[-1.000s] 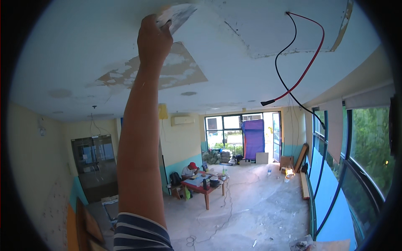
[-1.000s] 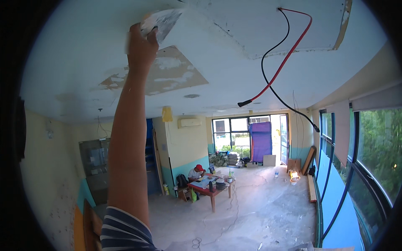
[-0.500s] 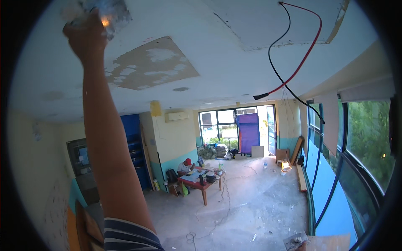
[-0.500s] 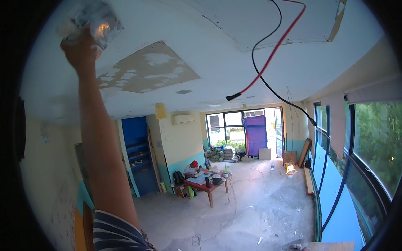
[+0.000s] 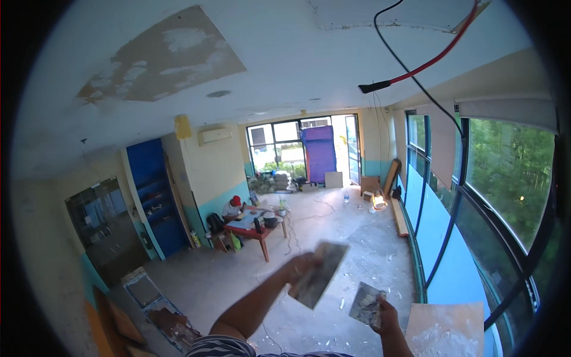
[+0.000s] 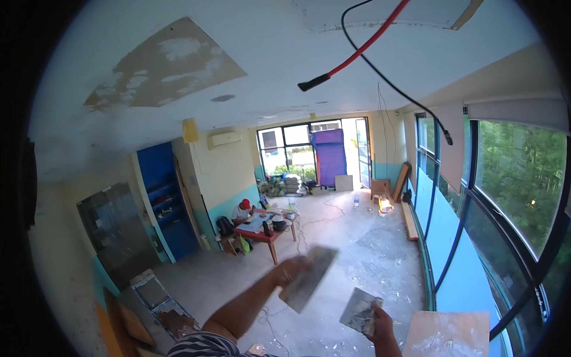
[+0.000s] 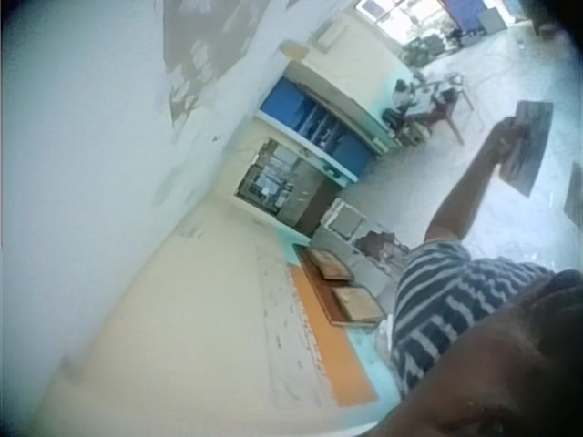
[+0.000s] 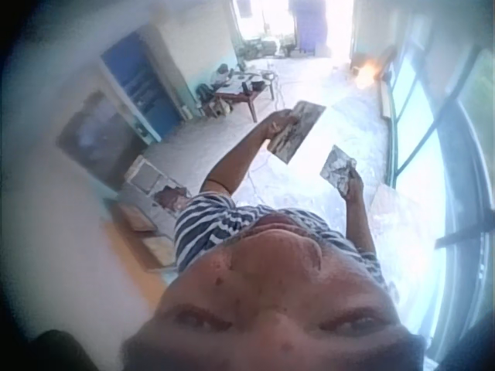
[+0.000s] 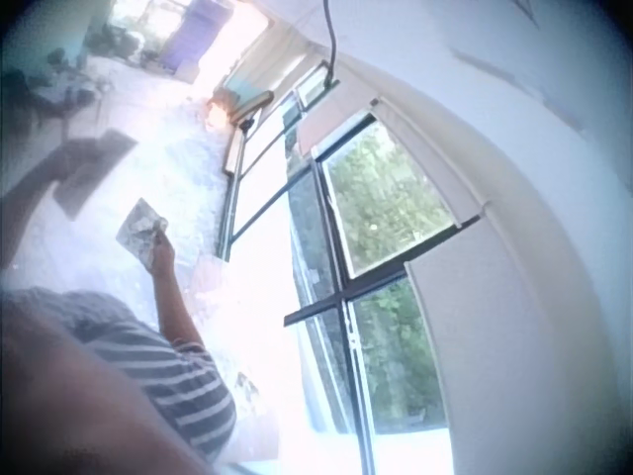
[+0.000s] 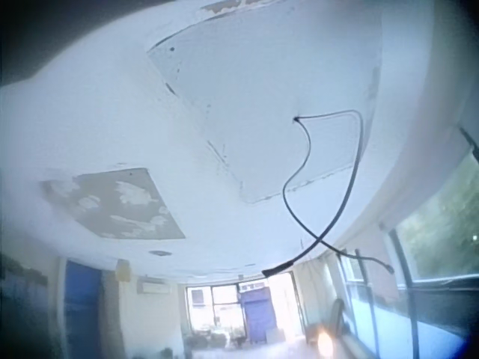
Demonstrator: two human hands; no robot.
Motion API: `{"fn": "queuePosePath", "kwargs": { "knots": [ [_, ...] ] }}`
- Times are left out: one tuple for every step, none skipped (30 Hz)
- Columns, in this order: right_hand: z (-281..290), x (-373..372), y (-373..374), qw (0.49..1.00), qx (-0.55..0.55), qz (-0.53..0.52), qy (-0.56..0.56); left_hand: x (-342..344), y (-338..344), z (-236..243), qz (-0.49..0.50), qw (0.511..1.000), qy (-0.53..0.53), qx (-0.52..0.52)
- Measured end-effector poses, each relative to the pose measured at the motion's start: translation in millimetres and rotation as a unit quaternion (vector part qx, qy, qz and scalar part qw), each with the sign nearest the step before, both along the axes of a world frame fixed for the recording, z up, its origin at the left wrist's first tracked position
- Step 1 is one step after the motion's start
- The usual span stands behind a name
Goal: The person scoops plaster onto putty knives and applies the plaster to the ceiling using the putty knives.
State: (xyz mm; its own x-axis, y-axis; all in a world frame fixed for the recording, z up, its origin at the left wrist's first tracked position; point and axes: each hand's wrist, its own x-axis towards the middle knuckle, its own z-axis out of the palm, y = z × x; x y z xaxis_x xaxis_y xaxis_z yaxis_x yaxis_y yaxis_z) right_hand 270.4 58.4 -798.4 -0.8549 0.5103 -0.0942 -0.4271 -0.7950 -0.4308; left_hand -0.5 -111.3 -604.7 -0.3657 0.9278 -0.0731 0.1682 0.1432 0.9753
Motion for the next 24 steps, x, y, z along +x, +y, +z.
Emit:
{"fn": "queuePosePath", "kwargs": {
  "knots": [
    [-1,-7,-4,1.0,0.011,0.012,-0.026,3,14,-46,-0.034,0.998,0.009,-0.05],
    [-3,-13,-8,0.998,0.023,0.027,-0.051,7,22,-85,-0.062,0.994,0.021,-0.089],
    [-3,-17,-13,0.998,0.011,0.047,-0.031,7,29,-113,-0.083,0.99,0.033,-0.113],
    [-2,-17,-18,0.999,0.011,0.037,-0.037,6,34,-132,-0.097,0.986,0.039,-0.131],
    [-1,-14,-24,0.998,0.017,0.017,-0.054,12,32,-132,-0.097,0.984,0.056,-0.14],
    [0,-12,-26,0.997,0.026,0.0,-0.071,15,25,-129,-0.093,0.982,0.073,-0.147],
    [-6,-9,-27,0.995,0.044,-0.025,-0.082,10,24,-138,-0.104,0.981,0.07,-0.145],
    [-6,-6,-29,0.995,0.048,-0.027,-0.087,4,19,-154,-0.092,0.983,0.049,-0.149],
    [-5,0,-33,0.995,0.035,-0.036,-0.089,-2,17,-168,-0.087,0.983,0.029,-0.156],
    [-3,6,-36,0.995,0.024,-0.041,-0.092,-9,14,-183,-0.093,0.984,0.025,-0.153],
    [3,11,-41,0.994,0.024,-0.048,-0.097,-17,11,-198,-0.068,0.985,0.055,-0.146],
    [12,15,-47,0.992,0.018,-0.076,-0.097,-15,8,-196,-0.044,0.986,0.084,-0.14],
    [20,18,-51,0.99,0.012,-0.104,-0.098,-10,4,-194,0.02,0.976,0.153,-0.155],
    [26,18,-52,0.988,0.006,-0.11,-0.105,-13,5,-202,0.011,0.976,0.148,-0.16],
    [27,19,-54,0.986,0.006,-0.144,-0.084,-18,4,-214,-0.036,0.996,-0.003,-0.087],
    [28,21,-54,0.982,0.003,-0.178,-0.066,-19,2,-227,-0.077,0.984,-0.157,-0.018],
    [16,23,-43,0.981,0.007,-0.188,-0.046,-13,5,-217,-0.042,0.974,-0.218,-0.035],
    [9,26,-35,0.981,0.01,-0.191,-0.029,-13,7,-223,-0.028,0.968,-0.247,-0.023],
    [30,21,-40,0.971,0.016,-0.229,-0.071,-16,9,-227,-0.005,0.967,-0.248,-0.054],
    [36,18,-37,0.966,0.043,-0.248,-0.054,-7,11,-226,0.02,0.954,-0.298,-0.008],
    [35,17,-31,0.96,0.055,-0.267,-0.055,-12,12,-237,0.017,0.952,-0.305,0.009],
    [33,23,-26,0.95,0.088,-0.285,-0.095,-2,11,-221,0.011,0.921,-0.388,0.034],
    [40,22,-29,0.945,0.086,-0.301,-0.097,-2,10,-210,0.017,0.9,-0.436,0.0],
    [48,22,-35,0.94,0.085,-0.316,-0.098,1,5,-205,0.025,0.876,-0.481,-0.028]
  ]
}}
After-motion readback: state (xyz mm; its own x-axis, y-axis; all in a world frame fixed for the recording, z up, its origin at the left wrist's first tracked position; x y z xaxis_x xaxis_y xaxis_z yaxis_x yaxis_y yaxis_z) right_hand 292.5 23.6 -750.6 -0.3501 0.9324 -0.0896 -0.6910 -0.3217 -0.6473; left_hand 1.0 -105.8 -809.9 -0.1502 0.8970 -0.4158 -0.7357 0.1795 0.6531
